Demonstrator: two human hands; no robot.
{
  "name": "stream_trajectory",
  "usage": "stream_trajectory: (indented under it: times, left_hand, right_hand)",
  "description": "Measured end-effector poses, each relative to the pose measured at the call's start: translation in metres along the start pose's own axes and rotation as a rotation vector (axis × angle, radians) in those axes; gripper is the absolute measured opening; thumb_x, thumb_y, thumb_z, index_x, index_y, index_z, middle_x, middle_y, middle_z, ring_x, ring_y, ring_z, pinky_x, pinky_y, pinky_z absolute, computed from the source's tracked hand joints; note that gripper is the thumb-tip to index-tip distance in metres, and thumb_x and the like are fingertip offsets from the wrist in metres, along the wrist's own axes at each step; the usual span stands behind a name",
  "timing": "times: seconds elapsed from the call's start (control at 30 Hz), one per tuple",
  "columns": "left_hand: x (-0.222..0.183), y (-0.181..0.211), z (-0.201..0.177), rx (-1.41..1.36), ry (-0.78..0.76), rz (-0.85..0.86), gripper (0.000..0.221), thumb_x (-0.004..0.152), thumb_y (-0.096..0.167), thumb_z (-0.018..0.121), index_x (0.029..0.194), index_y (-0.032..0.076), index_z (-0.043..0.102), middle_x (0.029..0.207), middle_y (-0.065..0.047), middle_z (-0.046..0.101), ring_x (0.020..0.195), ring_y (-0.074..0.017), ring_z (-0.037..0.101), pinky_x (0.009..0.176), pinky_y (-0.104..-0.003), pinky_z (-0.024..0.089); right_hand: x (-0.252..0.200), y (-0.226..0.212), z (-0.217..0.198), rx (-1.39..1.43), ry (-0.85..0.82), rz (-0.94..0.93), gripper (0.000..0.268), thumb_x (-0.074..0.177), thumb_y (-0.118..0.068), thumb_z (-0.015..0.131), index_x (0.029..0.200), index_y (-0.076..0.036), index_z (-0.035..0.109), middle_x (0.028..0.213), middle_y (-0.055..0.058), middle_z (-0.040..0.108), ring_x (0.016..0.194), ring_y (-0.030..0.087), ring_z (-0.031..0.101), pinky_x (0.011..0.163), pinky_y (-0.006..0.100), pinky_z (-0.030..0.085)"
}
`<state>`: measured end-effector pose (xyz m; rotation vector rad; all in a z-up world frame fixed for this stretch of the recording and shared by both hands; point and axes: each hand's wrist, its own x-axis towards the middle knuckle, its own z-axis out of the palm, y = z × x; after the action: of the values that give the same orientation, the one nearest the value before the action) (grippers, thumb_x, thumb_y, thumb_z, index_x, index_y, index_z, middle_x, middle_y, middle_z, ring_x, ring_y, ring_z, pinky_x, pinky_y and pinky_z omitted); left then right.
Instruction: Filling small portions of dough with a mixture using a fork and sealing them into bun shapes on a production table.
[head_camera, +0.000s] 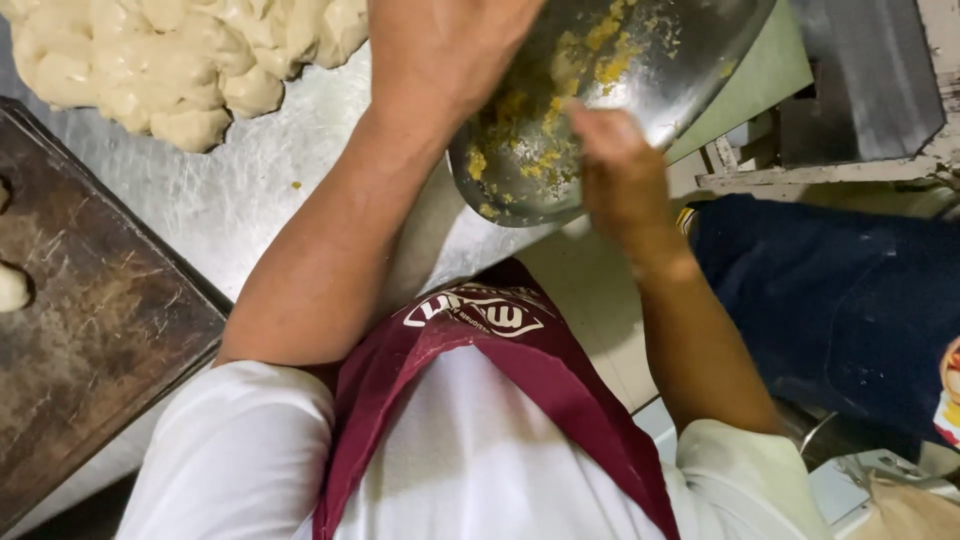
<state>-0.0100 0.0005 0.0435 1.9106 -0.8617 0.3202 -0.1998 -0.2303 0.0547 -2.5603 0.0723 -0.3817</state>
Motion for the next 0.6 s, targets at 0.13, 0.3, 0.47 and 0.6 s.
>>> stream_trajectory:
  times: [0.13, 0.3, 0.47, 0.6]
  left_hand:
    - [0.062, 0.082, -0.004, -0.028, 0.008, -0.032, 0.044, 0.093, 0.029, 0.069, 0.063, 0.017, 0.040, 0.053, 0.004, 0.033, 0.049, -0.0150, 0.036, 0.056, -0.038, 0.039]
    - [0.071, 0.100, 0.001, -0.056, 0.010, -0.073, 0.045, 0.094, 0.029, 0.068, 0.062, 0.017, 0.039, 0.052, 0.004, 0.031, 0.049, -0.0142, 0.035, 0.057, -0.037, 0.039]
    - [0.076, 0.108, 0.005, -0.095, 0.010, -0.083, 0.047, 0.096, 0.029, 0.067, 0.061, 0.018, 0.039, 0.051, 0.005, 0.030, 0.049, -0.0134, 0.034, 0.058, -0.036, 0.040]
    - [0.068, 0.110, 0.003, -0.116, 0.010, -0.126, 0.048, 0.097, 0.029, 0.066, 0.060, 0.018, 0.038, 0.051, 0.005, 0.029, 0.049, -0.0127, 0.034, 0.058, -0.035, 0.040]
  right_hand:
    - [-0.059, 0.039, 0.002, -0.031, -0.187, -0.207, 0.047, 0.090, -0.009, 0.066, 0.137, -0.003, 0.068, 0.117, 0.016, 0.068, 0.102, 0.035, 0.070, 0.085, 0.040, 0.057]
    - [-0.052, 0.070, 0.001, -0.378, 0.117, -0.177, 0.034, 0.103, -0.005, 0.060, 0.132, -0.010, 0.076, 0.106, 0.005, 0.070, 0.101, 0.028, 0.070, 0.078, 0.039, 0.056]
    - [-0.067, 0.038, 0.022, -0.181, -0.091, -0.323, 0.038, 0.088, 0.006, 0.059, 0.120, -0.007, 0.076, 0.116, 0.010, 0.073, 0.105, 0.034, 0.067, 0.096, 0.039, 0.052]
    - [-0.072, 0.043, -0.018, -0.249, -0.327, 0.232, 0.045, 0.087, 0.005, 0.059, 0.131, -0.006, 0.063, 0.107, 0.016, 0.064, 0.106, 0.040, 0.066, 0.092, 0.053, 0.053]
